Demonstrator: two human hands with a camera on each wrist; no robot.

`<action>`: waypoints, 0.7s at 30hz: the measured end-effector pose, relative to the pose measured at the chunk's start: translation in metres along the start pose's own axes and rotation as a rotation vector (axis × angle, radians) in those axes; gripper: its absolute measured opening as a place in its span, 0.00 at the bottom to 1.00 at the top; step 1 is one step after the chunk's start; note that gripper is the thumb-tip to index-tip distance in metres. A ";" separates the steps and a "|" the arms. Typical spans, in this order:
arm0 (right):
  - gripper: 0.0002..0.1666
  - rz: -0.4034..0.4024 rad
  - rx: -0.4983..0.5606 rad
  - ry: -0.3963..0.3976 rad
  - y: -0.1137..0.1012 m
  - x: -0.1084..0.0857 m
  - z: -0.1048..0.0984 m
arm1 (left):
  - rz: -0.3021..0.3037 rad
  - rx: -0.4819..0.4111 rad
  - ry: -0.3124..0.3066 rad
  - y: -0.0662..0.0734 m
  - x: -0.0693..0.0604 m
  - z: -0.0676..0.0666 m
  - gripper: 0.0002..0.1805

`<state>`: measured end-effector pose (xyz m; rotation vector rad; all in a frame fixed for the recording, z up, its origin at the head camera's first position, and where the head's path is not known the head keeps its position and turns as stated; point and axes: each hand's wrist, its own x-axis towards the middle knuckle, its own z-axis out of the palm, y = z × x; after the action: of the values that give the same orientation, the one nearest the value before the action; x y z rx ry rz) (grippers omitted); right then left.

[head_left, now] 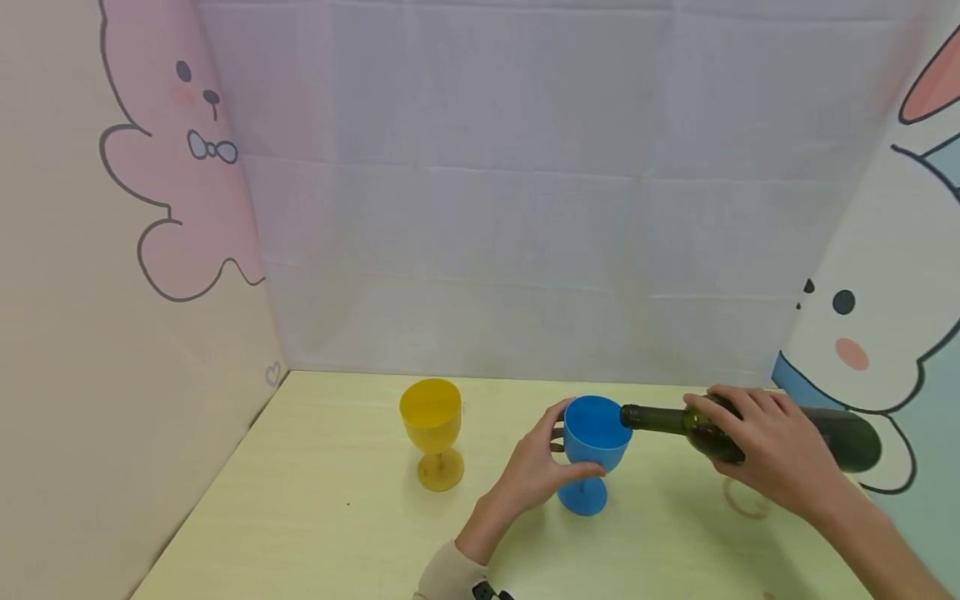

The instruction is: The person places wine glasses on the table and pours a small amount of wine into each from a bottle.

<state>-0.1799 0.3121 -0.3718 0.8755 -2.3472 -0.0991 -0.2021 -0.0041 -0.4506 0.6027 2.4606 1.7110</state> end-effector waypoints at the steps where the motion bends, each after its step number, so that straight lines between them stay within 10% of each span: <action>1: 0.48 -0.001 0.002 -0.003 0.000 0.000 0.000 | -0.002 -0.002 -0.001 0.000 0.000 0.000 0.46; 8: 0.63 0.006 -0.043 -0.032 -0.001 0.002 -0.001 | -0.003 -0.009 0.005 0.000 0.001 -0.001 0.47; 21: 0.62 -0.020 -0.123 -0.062 0.001 0.006 -0.006 | -0.001 -0.013 0.008 -0.003 0.001 0.001 0.47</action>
<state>-0.1809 0.3102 -0.3633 0.8464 -2.3619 -0.2802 -0.2033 -0.0034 -0.4533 0.5949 2.4532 1.7309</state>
